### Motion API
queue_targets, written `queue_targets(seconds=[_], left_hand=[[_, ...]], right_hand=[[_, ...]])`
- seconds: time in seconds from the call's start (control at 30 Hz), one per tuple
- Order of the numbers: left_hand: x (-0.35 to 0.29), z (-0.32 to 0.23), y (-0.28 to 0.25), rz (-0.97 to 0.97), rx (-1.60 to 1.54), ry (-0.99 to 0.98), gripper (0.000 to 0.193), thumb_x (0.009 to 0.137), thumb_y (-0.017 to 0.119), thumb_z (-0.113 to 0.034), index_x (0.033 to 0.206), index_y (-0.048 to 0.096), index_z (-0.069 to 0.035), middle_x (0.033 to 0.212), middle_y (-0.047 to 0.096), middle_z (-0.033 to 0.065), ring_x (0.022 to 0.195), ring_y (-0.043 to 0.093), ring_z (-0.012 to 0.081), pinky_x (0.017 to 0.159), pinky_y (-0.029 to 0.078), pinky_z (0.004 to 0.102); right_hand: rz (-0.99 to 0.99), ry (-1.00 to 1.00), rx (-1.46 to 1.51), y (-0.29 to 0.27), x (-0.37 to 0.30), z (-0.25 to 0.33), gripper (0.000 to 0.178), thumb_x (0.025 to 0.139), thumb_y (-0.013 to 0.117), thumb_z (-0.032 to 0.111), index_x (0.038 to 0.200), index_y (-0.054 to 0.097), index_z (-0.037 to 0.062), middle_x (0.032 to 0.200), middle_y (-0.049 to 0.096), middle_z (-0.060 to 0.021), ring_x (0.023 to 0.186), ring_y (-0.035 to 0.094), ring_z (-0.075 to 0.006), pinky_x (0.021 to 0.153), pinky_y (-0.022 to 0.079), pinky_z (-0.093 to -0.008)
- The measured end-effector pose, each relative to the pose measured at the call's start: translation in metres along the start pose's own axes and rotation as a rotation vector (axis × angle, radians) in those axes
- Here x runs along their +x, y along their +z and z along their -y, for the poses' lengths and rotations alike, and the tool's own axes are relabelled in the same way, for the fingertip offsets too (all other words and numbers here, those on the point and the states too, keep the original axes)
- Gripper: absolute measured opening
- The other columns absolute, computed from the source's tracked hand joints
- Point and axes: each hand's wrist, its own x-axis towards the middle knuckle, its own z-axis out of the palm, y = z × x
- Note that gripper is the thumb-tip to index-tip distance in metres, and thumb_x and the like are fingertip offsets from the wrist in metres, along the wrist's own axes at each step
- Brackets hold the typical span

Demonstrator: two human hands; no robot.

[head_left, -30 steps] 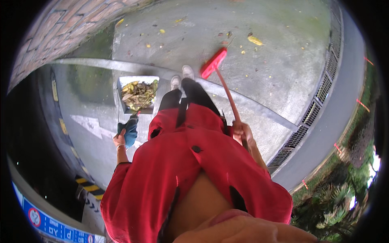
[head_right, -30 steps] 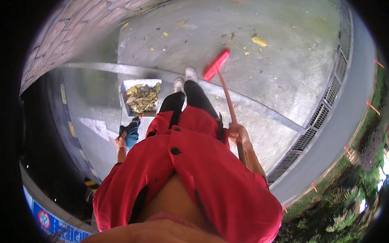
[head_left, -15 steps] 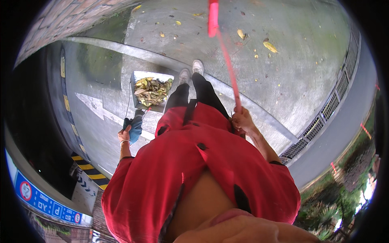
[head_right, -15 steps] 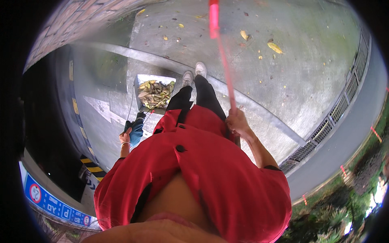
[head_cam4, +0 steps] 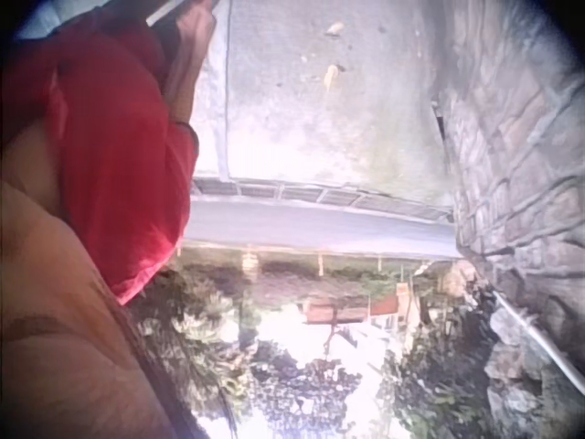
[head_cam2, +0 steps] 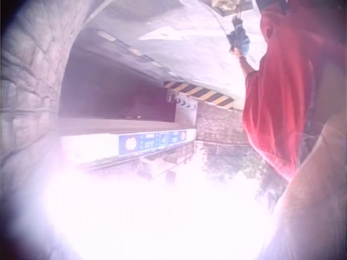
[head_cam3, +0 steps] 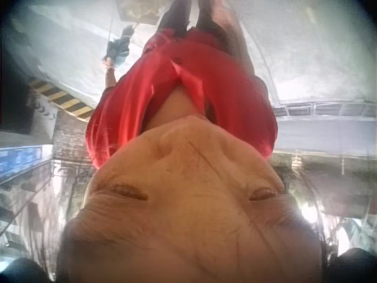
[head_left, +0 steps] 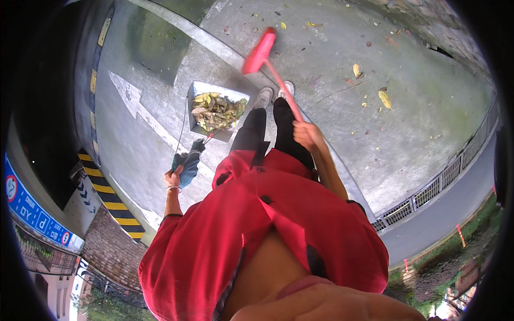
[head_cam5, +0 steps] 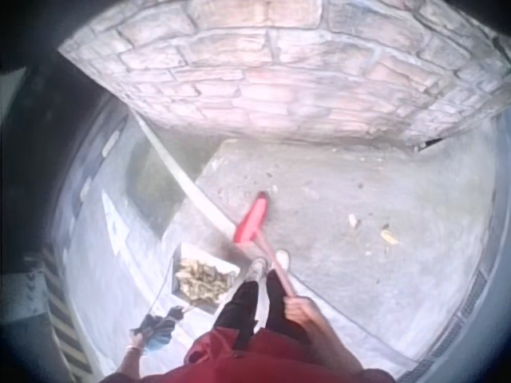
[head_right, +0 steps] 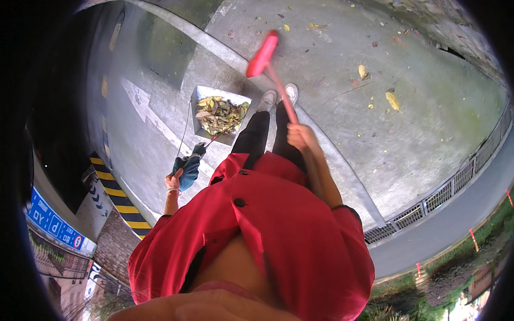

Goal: The person sweeps scattered dry leaves on a concrete surface using a red broom and collects them into a blue dustpan. The person moves along the area, sweeping leaves from different spots and transferring them into the dustpan.

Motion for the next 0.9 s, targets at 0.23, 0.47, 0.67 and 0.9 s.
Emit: queue_targets(seconds=[0.23, 0.47, 0.67, 0.9], left_hand=[[-0.010, -0.014, 0.020, -0.014, -0.049, -0.044, 0.042, 0.066, 0.074, -0.038, 0.070, 0.066, 0.004, 0.057, 0.055, 0.0027, 0.056, 0.045, 0.0114, 0.054, 0.040, 0.0331], [0.019, 0.001, 0.038, -0.033, 0.125, -0.125, 0.054, 0.062, 0.072, -0.045, 0.075, 0.066, 0.007, 0.064, 0.061, 0.0194, 0.061, 0.054, 0.0237, 0.063, 0.043, 0.0406], [0.039, -0.003, 0.027, -0.067, 0.006, -0.152, 0.053, 0.062, 0.072, -0.043, 0.079, 0.067, 0.007, 0.068, 0.063, 0.0195, 0.064, 0.056, 0.0238, 0.067, 0.045, 0.0392], [0.032, -0.020, 0.009, -0.061, -0.044, -0.129, 0.049, 0.064, 0.072, -0.043, 0.068, 0.064, 0.005, 0.053, 0.052, 0.0076, 0.057, 0.045, 0.0145, 0.055, 0.040, 0.0362]], right_hand=[[-0.608, -0.323, -0.475, -0.007, -0.152, 0.023, 0.019, 0.085, 0.049, 0.011, 0.069, 0.039, 0.0138, 0.051, 0.032, 0.0048, 0.035, 0.034, -0.0050, 0.031, 0.025, -0.0216], [-0.351, -0.224, -0.465, 0.069, -0.166, 0.029, 0.017, 0.086, 0.047, 0.005, 0.074, 0.039, 0.0133, 0.049, 0.032, 0.0053, 0.035, 0.032, -0.0052, 0.030, 0.022, -0.0206], [0.078, 0.010, -0.309, 0.121, 0.045, 0.038, 0.027, 0.089, 0.047, 0.016, 0.064, 0.037, 0.0139, 0.046, 0.033, 0.0035, 0.032, 0.031, -0.0102, 0.032, 0.025, -0.0277], [0.322, 0.285, -0.140, 0.169, 0.221, 0.064, 0.037, 0.087, 0.048, 0.014, 0.054, 0.030, 0.0201, 0.043, 0.030, 0.0086, 0.032, 0.027, -0.0054, 0.031, 0.023, -0.0226]])
